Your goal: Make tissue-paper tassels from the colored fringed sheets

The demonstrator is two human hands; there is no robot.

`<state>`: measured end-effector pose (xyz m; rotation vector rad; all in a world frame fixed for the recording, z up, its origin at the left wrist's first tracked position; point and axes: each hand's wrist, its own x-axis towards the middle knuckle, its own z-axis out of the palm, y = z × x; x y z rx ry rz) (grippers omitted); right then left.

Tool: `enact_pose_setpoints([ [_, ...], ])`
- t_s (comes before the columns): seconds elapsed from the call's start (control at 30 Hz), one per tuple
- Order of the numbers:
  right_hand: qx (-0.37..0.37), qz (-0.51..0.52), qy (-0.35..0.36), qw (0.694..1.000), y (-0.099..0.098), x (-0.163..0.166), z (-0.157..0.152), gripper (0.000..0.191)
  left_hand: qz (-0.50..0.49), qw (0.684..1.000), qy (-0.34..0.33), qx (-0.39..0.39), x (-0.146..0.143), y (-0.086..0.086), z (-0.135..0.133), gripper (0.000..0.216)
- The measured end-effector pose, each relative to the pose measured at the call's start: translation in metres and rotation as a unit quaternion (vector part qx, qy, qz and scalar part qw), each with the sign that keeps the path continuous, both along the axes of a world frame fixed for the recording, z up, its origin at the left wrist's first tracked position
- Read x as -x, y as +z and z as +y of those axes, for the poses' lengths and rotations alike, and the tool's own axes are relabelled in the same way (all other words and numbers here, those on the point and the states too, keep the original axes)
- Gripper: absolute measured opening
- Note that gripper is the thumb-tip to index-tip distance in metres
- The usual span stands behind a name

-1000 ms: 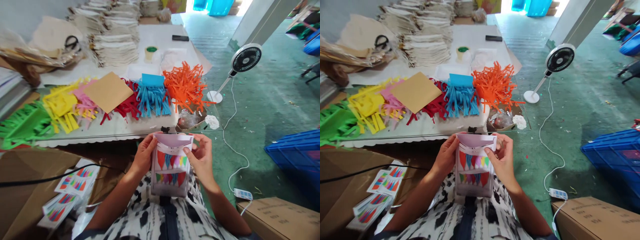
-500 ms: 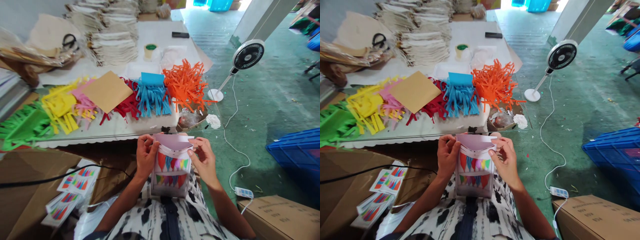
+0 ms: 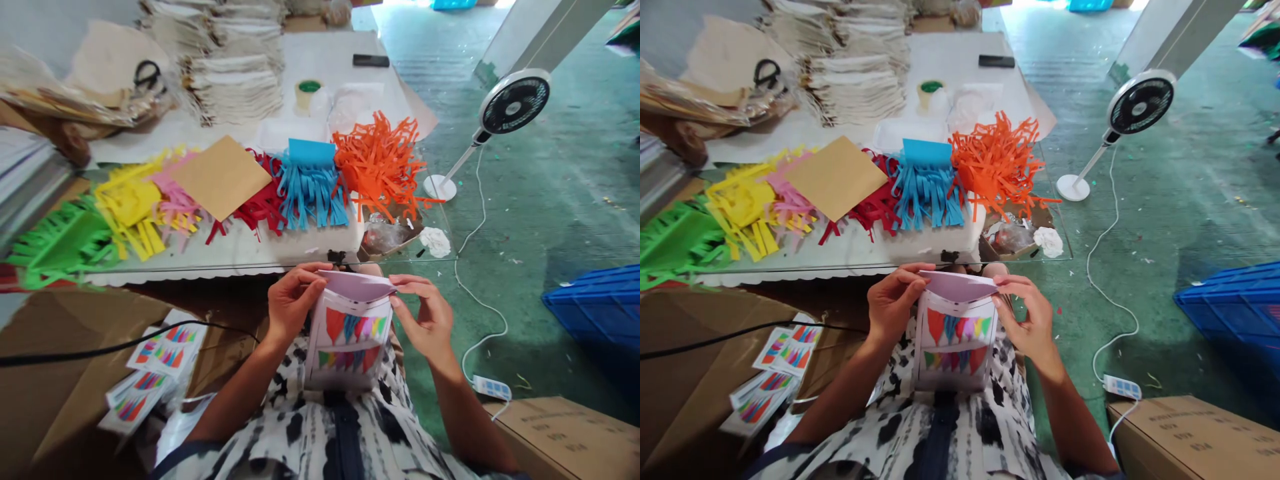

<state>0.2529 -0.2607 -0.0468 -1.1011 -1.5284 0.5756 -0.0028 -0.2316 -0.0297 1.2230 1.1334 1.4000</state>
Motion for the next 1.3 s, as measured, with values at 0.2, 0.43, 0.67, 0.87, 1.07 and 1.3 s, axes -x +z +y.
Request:
enact_pose_setpoints([
  [0.2,0.064,-0.002,-0.003,0.998,0.007,0.002,0.009,0.016,-0.088,0.996,-0.025,0.007,-0.005,-0.002,0.002,0.030],
  [0.43,0.148,0.096,0.056,0.983,0.017,0.006,0.020,0.009,-0.047,0.998,-0.045,-0.008,-0.005,0.001,0.006,0.011],
  [0.67,0.188,0.160,0.085,0.965,0.013,0.005,0.016,0.013,-0.063,0.990,-0.118,-0.050,0.000,-0.005,0.003,0.010],
  [0.87,0.197,0.171,0.087,0.961,0.016,0.007,0.016,0.013,-0.018,0.987,-0.136,-0.083,0.001,-0.007,0.006,0.014],
  [1.07,0.219,0.201,0.101,0.949,0.020,0.009,0.016,0.016,-0.031,0.987,-0.149,-0.048,0.003,-0.005,0.006,0.007],
  [1.3,0.243,0.184,0.076,0.950,0.018,0.013,0.014,0.011,0.044,0.988,-0.137,-0.049,0.008,0.004,0.011,0.034],
])
